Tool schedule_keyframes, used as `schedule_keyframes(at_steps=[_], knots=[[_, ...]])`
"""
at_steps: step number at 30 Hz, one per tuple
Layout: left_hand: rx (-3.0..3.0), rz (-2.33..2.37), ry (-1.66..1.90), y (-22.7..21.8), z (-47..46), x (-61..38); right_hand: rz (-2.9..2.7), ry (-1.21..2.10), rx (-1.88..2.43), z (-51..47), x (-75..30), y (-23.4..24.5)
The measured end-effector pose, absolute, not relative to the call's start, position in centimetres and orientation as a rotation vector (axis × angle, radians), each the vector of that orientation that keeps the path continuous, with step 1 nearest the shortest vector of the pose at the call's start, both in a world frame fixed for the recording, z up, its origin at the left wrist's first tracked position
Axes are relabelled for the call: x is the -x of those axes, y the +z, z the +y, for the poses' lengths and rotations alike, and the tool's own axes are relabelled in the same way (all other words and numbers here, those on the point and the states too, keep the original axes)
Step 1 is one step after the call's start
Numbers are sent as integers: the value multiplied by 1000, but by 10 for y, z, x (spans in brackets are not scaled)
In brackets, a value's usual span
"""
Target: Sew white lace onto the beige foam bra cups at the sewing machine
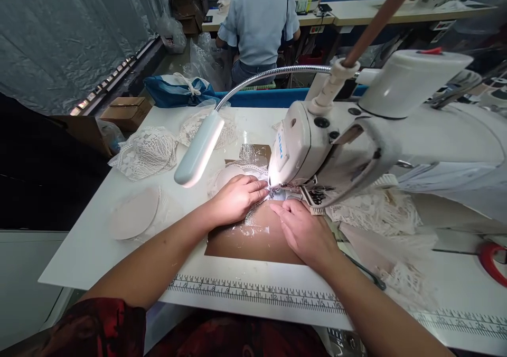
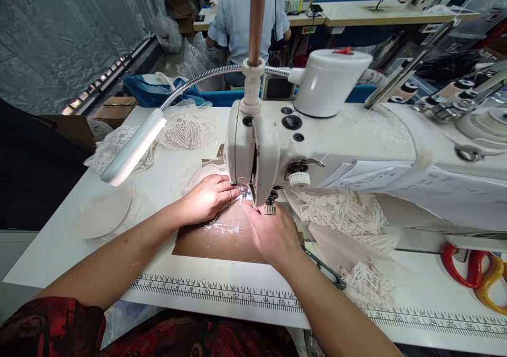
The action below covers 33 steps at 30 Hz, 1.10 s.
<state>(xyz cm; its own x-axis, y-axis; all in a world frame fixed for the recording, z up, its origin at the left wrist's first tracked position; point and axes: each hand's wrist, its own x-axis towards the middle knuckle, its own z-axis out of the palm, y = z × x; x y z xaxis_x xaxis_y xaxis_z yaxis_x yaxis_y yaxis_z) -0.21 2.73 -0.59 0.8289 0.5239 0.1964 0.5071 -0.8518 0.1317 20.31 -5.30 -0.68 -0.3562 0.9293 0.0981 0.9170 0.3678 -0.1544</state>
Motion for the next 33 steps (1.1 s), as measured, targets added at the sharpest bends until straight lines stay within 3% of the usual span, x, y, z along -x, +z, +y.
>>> schedule_keyframes(at_steps=[9,33], knots=[[-2910,1075,222,12,5,8,-2387,171,1547,-53,-207,-6],[-2893,841,362,-3,-2,-2,-2462,137,1684,-51,-199,-1]])
